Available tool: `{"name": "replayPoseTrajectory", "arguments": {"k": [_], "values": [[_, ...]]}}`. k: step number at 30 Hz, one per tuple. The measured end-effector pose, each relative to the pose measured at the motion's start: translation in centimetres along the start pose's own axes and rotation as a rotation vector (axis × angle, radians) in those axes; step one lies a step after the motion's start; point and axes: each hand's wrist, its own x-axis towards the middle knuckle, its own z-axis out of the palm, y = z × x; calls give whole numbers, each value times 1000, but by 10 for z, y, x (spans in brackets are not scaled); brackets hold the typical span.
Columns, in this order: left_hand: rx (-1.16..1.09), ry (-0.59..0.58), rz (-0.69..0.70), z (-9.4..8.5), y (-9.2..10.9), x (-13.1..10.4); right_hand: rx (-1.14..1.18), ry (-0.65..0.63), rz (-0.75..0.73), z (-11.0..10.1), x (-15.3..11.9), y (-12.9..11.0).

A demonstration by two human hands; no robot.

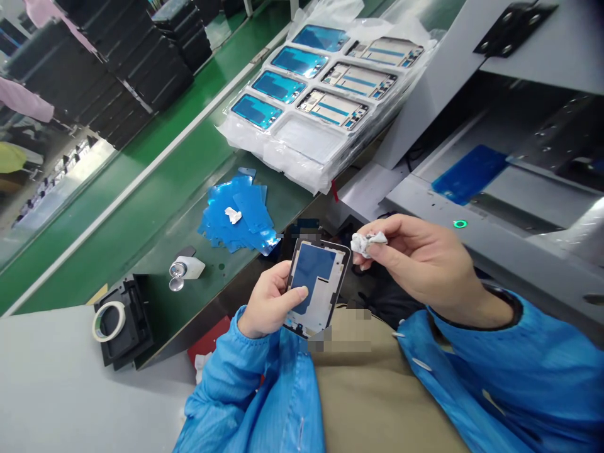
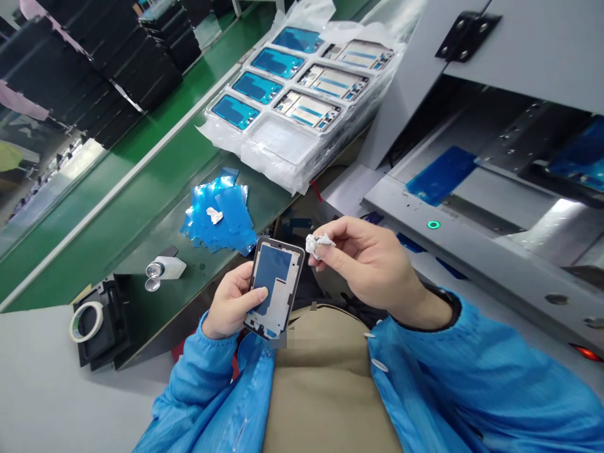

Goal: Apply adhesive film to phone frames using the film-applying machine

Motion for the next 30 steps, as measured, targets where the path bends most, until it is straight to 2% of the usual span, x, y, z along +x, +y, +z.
{"name": "replayPoseTrajectory", "arguments": {"k": [4,8,13,18,22,26,30], "values": [[-19,-12,-27,3,-2,1,-60,10,-267,7,-2,9],[-21,-52,-48,6,-1,3,-202,-18,-363,-1,-3,20],[-13,-114,-32,5,-1,9,-302,-37,-305,-10,-2,20],[-6,-107,-39,8,-5,13,-365,63,-208,-4,1,14],[-27,-119,-74,10,-5,13,-194,187,-121,-4,5,9],[-58,-121,-79,10,-1,11,-4,123,-56,-10,5,9],[-59,-126,-77,9,0,10,99,62,-67,-13,2,12]]}}
